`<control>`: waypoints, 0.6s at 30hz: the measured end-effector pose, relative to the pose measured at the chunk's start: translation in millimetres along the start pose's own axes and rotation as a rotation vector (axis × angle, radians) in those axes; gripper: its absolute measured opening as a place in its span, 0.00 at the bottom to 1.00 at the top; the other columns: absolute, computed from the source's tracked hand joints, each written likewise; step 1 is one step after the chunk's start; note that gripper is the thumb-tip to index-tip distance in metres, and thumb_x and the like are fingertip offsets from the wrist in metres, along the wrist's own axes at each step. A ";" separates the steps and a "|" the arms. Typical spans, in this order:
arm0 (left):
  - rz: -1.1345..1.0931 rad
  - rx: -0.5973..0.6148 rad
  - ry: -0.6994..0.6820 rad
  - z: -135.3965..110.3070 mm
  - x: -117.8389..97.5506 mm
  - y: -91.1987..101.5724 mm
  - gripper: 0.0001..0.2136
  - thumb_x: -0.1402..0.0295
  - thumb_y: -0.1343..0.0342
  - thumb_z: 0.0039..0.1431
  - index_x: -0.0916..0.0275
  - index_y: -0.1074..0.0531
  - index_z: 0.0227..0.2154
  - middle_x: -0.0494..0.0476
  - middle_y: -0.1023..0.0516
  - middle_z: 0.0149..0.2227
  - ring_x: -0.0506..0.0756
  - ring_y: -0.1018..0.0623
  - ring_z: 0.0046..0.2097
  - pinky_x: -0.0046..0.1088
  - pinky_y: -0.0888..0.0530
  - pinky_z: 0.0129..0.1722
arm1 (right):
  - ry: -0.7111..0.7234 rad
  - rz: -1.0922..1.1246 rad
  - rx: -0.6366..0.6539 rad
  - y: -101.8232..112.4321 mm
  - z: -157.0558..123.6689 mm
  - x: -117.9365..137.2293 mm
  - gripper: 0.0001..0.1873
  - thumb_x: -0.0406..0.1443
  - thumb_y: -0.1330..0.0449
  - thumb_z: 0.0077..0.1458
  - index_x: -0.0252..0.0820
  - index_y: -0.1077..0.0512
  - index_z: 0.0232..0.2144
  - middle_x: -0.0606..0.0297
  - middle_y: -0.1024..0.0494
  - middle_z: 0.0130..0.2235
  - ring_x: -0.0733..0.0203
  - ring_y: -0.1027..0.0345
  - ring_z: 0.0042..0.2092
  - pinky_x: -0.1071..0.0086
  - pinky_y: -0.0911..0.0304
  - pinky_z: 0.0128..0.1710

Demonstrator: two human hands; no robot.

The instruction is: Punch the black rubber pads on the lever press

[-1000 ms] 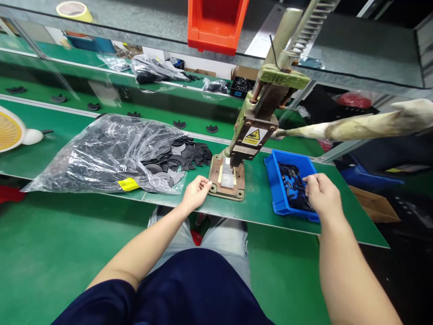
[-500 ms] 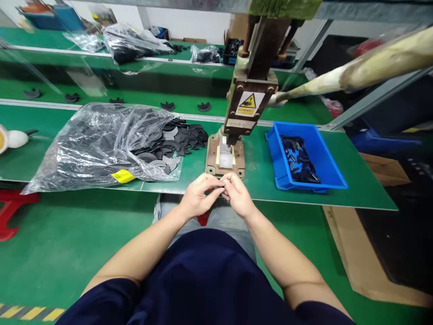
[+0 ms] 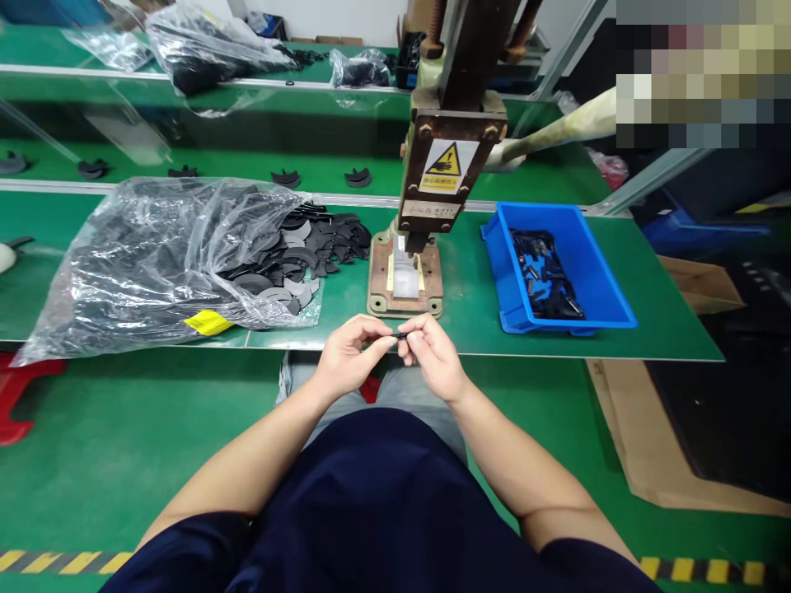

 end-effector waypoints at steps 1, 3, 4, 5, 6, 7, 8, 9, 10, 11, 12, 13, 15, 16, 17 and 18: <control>-0.006 -0.003 -0.013 -0.5 -1.2 0.4 0.12 0.56 0.31 0.62 0.60 0.20 0.38 0.60 0.20 0.41 0.56 0.19 0.42 0.35 0.19 0.45 | 0.000 0.006 -0.003 -0.3 -0.6 -1.1 0.19 0.53 0.43 0.69 0.46 0.32 0.49 0.70 0.23 0.34 0.69 0.35 0.30 0.69 0.35 0.34; -0.023 0.002 -0.031 -1.6 -2.3 1.0 0.12 0.58 0.30 0.62 0.60 0.20 0.39 0.60 0.21 0.42 0.55 0.18 0.43 0.35 0.19 0.45 | 0.000 0.019 -0.009 -0.8 -1.3 -3.2 0.19 0.53 0.43 0.69 0.47 0.33 0.49 0.71 0.22 0.33 0.69 0.35 0.29 0.69 0.35 0.33; -0.033 0.012 -0.039 -1.9 -2.0 1.1 0.11 0.59 0.30 0.62 0.60 0.20 0.40 0.60 0.21 0.42 0.55 0.18 0.43 0.34 0.18 0.46 | 0.000 0.026 -0.011 -0.9 -1.3 -4.3 0.18 0.53 0.43 0.70 0.47 0.33 0.49 0.71 0.23 0.33 0.69 0.35 0.29 0.70 0.35 0.33; -0.041 0.024 -0.050 -2.1 -1.4 1.2 0.10 0.60 0.30 0.63 0.60 0.19 0.41 0.60 0.21 0.43 0.55 0.17 0.43 0.34 0.18 0.46 | 0.001 0.031 -0.013 -0.9 -1.0 -5.3 0.18 0.52 0.43 0.70 0.47 0.33 0.49 0.71 0.23 0.32 0.69 0.35 0.29 0.70 0.35 0.33; -0.048 0.035 -0.066 -2.1 -0.4 1.4 0.10 0.61 0.29 0.63 0.60 0.19 0.42 0.60 0.21 0.43 0.54 0.17 0.43 0.34 0.17 0.46 | 0.002 0.035 -0.014 -0.7 -0.5 -6.2 0.18 0.52 0.43 0.70 0.47 0.34 0.48 0.71 0.23 0.32 0.69 0.35 0.29 0.70 0.35 0.33; -0.048 0.045 -0.085 -1.9 0.8 1.5 0.10 0.62 0.29 0.63 0.60 0.19 0.42 0.59 0.21 0.43 0.54 0.17 0.43 0.33 0.17 0.46 | 0.004 0.037 -0.015 -0.5 0.2 -6.8 0.18 0.52 0.43 0.70 0.47 0.34 0.48 0.72 0.23 0.31 0.69 0.35 0.28 0.70 0.36 0.32; -0.040 0.052 -0.107 -1.6 2.1 1.6 0.09 0.63 0.30 0.63 0.60 0.19 0.43 0.59 0.21 0.43 0.54 0.17 0.43 0.33 0.17 0.46 | 0.006 0.038 -0.015 -0.3 0.9 -7.2 0.18 0.52 0.43 0.70 0.47 0.34 0.48 0.72 0.23 0.31 0.69 0.34 0.28 0.70 0.36 0.32; -0.028 0.055 -0.130 -1.3 3.3 1.7 0.09 0.64 0.30 0.63 0.60 0.19 0.43 0.59 0.21 0.43 0.54 0.16 0.44 0.32 0.17 0.46 | 0.008 0.036 -0.013 -0.2 1.5 -7.3 0.18 0.53 0.43 0.70 0.47 0.34 0.48 0.72 0.24 0.31 0.69 0.34 0.28 0.71 0.36 0.32; -0.014 0.055 -0.152 -0.9 4.2 1.8 0.09 0.65 0.30 0.64 0.60 0.19 0.43 0.59 0.21 0.43 0.54 0.16 0.44 0.32 0.17 0.46 | 0.011 0.032 -0.012 -0.3 2.1 -7.1 0.17 0.53 0.44 0.70 0.47 0.34 0.48 0.72 0.24 0.30 0.69 0.34 0.28 0.71 0.36 0.31; 0.005 0.056 -0.172 -0.6 4.6 1.9 0.08 0.65 0.30 0.64 0.60 0.19 0.44 0.59 0.21 0.43 0.54 0.16 0.44 0.32 0.17 0.46 | 0.015 0.026 -0.012 -0.7 2.3 -6.6 0.17 0.52 0.44 0.70 0.47 0.34 0.48 0.72 0.24 0.30 0.69 0.34 0.28 0.71 0.36 0.31; 0.027 0.058 -0.193 -0.4 4.3 1.9 0.08 0.66 0.30 0.65 0.60 0.19 0.45 0.60 0.21 0.43 0.54 0.16 0.44 0.32 0.17 0.46 | 0.021 0.017 -0.012 -1.4 2.3 -6.1 0.17 0.52 0.44 0.70 0.48 0.34 0.48 0.72 0.24 0.30 0.69 0.34 0.28 0.71 0.35 0.31; 0.055 0.061 -0.221 -0.1 3.1 2.2 0.08 0.67 0.31 0.65 0.59 0.19 0.45 0.60 0.20 0.44 0.55 0.16 0.44 0.32 0.17 0.46 | 0.029 0.005 -0.012 -2.2 2.1 -5.5 0.17 0.52 0.45 0.70 0.48 0.34 0.48 0.73 0.24 0.30 0.69 0.34 0.27 0.71 0.35 0.30; 0.134 0.079 -0.297 1.0 -1.4 3.2 0.07 0.69 0.32 0.66 0.58 0.19 0.46 0.60 0.19 0.43 0.55 0.16 0.45 0.33 0.17 0.46 | 0.049 -0.029 -0.014 -3.8 1.5 -4.2 0.16 0.51 0.46 0.71 0.48 0.34 0.48 0.73 0.24 0.29 0.69 0.33 0.27 0.71 0.34 0.29; 0.184 0.091 -0.341 2.5 -4.1 4.2 0.07 0.70 0.32 0.66 0.58 0.18 0.45 0.60 0.18 0.43 0.55 0.16 0.45 0.34 0.18 0.47 | 0.061 -0.053 -0.013 -3.8 1.6 -3.3 0.15 0.51 0.46 0.71 0.48 0.33 0.48 0.72 0.24 0.29 0.69 0.33 0.27 0.71 0.33 0.29; 0.234 0.104 -0.387 5.2 -6.5 5.8 0.06 0.71 0.33 0.67 0.57 0.18 0.45 0.59 0.17 0.43 0.55 0.16 0.45 0.34 0.18 0.47 | 0.076 -0.082 -0.012 -2.6 2.3 -1.5 0.14 0.50 0.45 0.71 0.48 0.33 0.48 0.72 0.23 0.29 0.68 0.32 0.26 0.70 0.33 0.28; 0.282 0.113 -0.429 9.4 -8.3 7.9 0.06 0.71 0.34 0.67 0.57 0.18 0.45 0.59 0.16 0.42 0.55 0.16 0.45 0.35 0.18 0.48 | 0.096 -0.115 -0.016 0.5 4.1 1.9 0.14 0.49 0.44 0.71 0.48 0.32 0.48 0.72 0.23 0.29 0.68 0.31 0.26 0.70 0.32 0.28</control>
Point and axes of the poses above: each hand's wrist, its own z-axis towards the middle knuckle, its own y-axis out of the back of the hand, x = y × z, the point moved 3 cm from there along z, towards the middle knuckle
